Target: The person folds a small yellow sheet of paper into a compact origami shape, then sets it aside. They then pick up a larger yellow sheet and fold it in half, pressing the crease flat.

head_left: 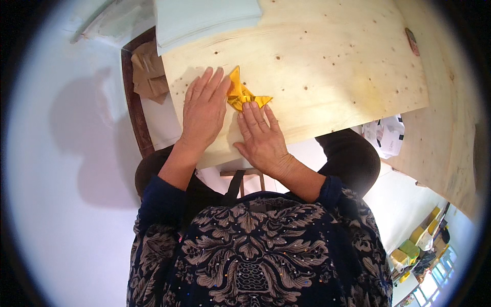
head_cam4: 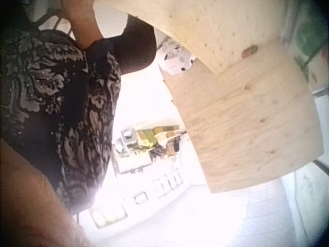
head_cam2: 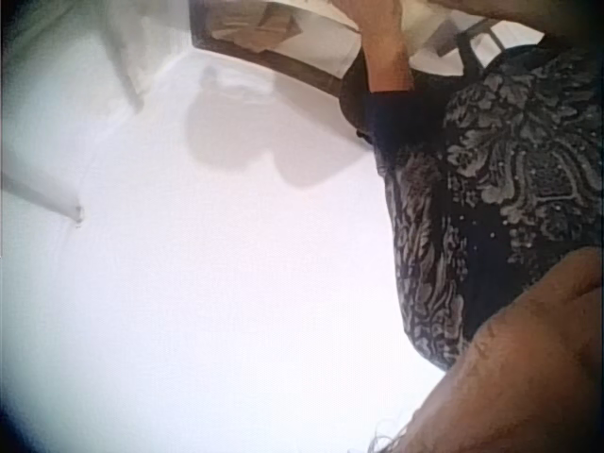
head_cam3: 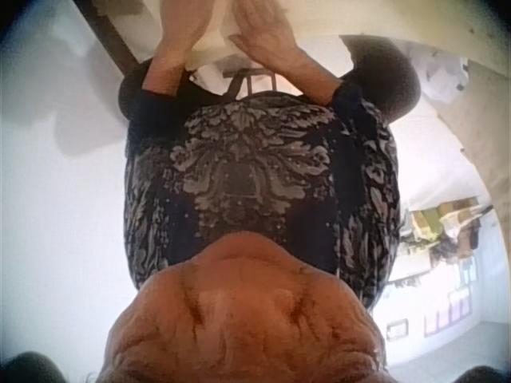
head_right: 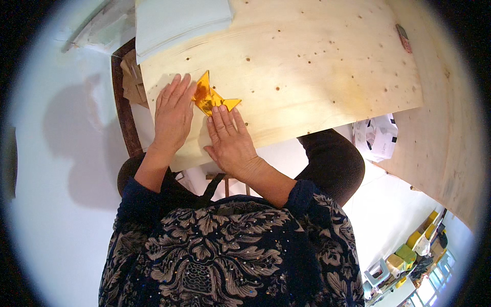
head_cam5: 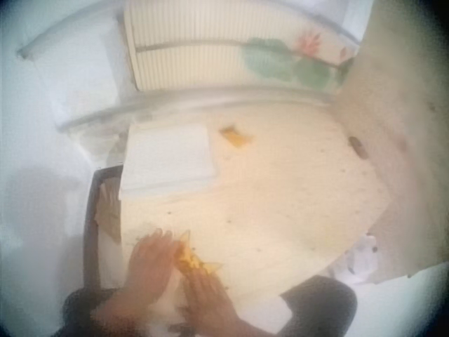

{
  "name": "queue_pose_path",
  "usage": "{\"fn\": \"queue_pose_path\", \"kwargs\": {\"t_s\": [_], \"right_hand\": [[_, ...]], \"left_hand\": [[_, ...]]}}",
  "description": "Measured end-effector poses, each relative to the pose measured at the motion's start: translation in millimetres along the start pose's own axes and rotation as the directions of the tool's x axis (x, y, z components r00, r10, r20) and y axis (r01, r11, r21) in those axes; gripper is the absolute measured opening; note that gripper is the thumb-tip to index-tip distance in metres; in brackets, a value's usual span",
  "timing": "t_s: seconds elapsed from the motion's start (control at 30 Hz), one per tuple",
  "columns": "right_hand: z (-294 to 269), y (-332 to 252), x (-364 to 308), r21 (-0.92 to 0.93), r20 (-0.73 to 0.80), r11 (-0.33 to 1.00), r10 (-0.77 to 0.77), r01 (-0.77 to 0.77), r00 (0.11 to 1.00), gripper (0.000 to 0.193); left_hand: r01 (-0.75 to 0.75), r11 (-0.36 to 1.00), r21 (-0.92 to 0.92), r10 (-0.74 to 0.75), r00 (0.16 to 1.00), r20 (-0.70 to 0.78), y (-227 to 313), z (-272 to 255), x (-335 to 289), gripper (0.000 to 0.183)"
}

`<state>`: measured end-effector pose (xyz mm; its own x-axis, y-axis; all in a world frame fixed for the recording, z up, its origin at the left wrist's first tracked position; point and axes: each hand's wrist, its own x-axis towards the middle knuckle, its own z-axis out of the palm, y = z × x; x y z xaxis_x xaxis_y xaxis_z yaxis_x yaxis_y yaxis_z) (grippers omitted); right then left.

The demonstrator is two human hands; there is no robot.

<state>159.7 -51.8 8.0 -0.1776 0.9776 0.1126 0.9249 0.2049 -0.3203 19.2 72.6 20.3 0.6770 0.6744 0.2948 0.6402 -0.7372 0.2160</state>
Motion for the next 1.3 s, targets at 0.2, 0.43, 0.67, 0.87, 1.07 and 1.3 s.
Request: {"fn": "queue_pose_path", "kwargs": {"t_s": [0.2,0.43,0.67,0.87,1.07,1.3], "right_hand": [[-10,4,-22,-0.007,-0.116,1.000,-0.006,0.005,0.993,0.051],[-26,-8,-65,0.104,-0.114,0.993,-0.038,0.050,0.993,0.047],[-70,-12,-109,0.512,-0.435,0.856,0.329,-0.070,0.838,0.029],[-81,-18,-123,0.976,-0.088,0.194,0.771,-0.100,0.630,0.030],[-125,-47,-117,0.998,-0.032,0.056,0.709,-0.011,0.704,0.044],[-181,-79,-107,0.912,-0.337,0.067,0.687,0.405,0.644,0.030]], "left_hand": [[-0.199,0.978,-0.058,0.207,0.960,0.190,16,-11,-20,0.052],[-0.187,0.973,-0.135,0.220,0.928,0.300,58,-13,-56,0.082],[-0.176,0.984,-0.037,0.179,0.981,0.069,73,11,-85,0.059],[0.181,0.969,-0.168,-0.165,0.980,0.108,82,-9,-80,0.029],[0.040,-0.559,-0.829,-0.309,0.917,0.253,138,-88,-45,0.029],[-0.015,-0.557,-0.830,-0.217,0.968,0.129,196,-151,-50,0.030]]}}
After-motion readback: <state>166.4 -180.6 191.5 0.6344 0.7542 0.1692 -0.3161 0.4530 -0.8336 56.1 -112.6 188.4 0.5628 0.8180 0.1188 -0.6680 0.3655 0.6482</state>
